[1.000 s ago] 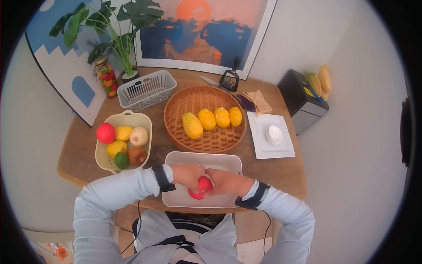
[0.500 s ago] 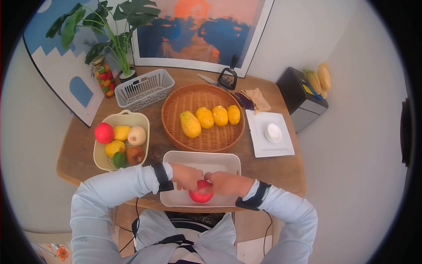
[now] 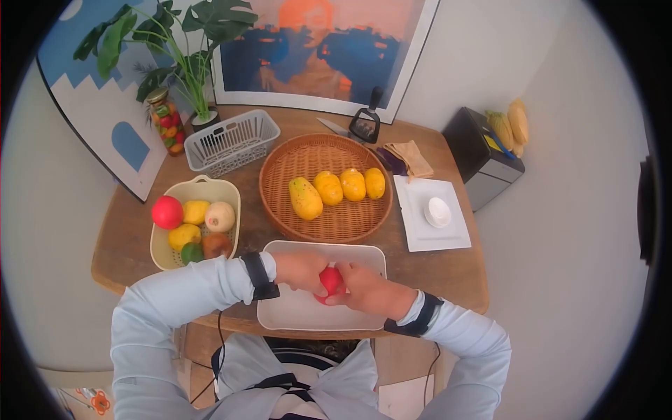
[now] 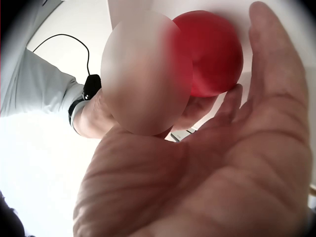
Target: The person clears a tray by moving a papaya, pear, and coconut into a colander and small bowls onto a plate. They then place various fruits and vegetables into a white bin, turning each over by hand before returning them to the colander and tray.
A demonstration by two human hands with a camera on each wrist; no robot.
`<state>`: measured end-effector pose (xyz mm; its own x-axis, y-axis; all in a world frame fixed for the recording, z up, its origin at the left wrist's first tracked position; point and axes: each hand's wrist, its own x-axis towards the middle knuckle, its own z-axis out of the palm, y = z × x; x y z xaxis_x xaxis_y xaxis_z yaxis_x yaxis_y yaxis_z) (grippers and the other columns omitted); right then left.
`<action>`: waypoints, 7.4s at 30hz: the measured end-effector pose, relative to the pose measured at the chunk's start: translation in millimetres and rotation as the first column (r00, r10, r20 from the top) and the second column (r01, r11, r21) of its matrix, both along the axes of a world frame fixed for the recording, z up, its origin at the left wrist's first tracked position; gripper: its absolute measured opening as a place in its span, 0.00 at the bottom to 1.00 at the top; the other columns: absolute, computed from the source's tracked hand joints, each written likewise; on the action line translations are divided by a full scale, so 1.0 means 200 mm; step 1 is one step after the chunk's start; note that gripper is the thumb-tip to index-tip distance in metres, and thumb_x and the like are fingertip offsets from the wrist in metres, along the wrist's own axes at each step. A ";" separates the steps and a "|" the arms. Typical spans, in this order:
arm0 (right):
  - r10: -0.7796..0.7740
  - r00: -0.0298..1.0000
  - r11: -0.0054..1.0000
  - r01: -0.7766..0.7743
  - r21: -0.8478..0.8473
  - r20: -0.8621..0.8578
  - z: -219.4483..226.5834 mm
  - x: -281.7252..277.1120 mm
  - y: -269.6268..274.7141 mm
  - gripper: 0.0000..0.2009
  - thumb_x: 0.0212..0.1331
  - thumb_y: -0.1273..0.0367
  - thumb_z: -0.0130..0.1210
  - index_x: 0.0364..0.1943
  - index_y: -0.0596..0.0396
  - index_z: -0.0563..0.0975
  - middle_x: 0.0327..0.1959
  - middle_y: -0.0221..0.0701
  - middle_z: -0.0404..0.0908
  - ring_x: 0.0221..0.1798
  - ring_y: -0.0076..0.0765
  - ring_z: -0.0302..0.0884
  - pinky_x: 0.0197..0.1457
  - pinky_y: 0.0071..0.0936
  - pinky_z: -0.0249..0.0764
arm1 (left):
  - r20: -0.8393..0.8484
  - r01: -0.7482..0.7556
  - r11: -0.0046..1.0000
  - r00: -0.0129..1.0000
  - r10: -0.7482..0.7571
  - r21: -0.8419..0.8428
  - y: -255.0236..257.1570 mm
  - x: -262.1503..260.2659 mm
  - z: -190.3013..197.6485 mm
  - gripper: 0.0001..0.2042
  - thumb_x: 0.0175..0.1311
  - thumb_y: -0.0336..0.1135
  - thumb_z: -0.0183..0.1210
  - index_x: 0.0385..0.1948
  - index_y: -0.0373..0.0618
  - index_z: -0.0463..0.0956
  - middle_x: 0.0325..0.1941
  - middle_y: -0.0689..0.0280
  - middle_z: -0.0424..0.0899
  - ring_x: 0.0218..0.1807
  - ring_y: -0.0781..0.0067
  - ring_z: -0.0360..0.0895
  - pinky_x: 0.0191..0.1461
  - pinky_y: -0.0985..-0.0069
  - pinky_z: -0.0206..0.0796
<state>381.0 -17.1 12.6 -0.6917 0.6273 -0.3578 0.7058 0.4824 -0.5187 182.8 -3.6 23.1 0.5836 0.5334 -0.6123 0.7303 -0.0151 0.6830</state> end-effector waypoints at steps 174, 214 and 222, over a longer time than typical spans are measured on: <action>0.159 0.616 0.401 0.674 0.621 -0.772 0.08 -0.38 0.58 0.11 0.67 0.67 0.54 0.47 0.60 0.76 0.45 0.40 0.79 0.47 0.41 0.77 0.54 0.34 0.72 | 0.694 -0.261 0.656 -0.423 0.582 -0.709 0.50 0.13 -0.12 0.17 0.77 0.43 0.47 0.56 0.42 0.72 0.52 0.62 0.79 0.54 0.70 0.77 0.60 0.71 0.70; -0.074 0.346 0.783 0.601 0.161 -0.935 0.00 -0.30 0.67 0.20 0.66 0.63 0.54 0.58 0.61 0.71 0.58 0.45 0.73 0.60 0.51 0.71 0.66 0.39 0.66 | 0.836 -0.482 0.683 -0.340 0.431 -0.548 0.50 0.09 -0.07 0.19 0.78 0.44 0.45 0.61 0.43 0.69 0.61 0.60 0.74 0.64 0.65 0.71 0.70 0.67 0.62; 0.026 0.412 0.633 0.698 0.334 -0.911 0.09 -0.32 0.58 0.19 0.67 0.65 0.53 0.58 0.60 0.72 0.56 0.42 0.75 0.60 0.45 0.73 0.64 0.36 0.69 | 0.743 -0.200 0.739 -0.393 0.541 -0.644 0.45 0.10 0.01 0.25 0.77 0.50 0.46 0.67 0.44 0.63 0.68 0.59 0.69 0.71 0.62 0.65 0.75 0.63 0.57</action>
<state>316.8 98.7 29.8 -0.0567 0.6557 0.7529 0.3240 0.7254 -0.6073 202.8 85.7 24.5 0.2137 0.9559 0.2017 -0.8968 0.1100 0.4286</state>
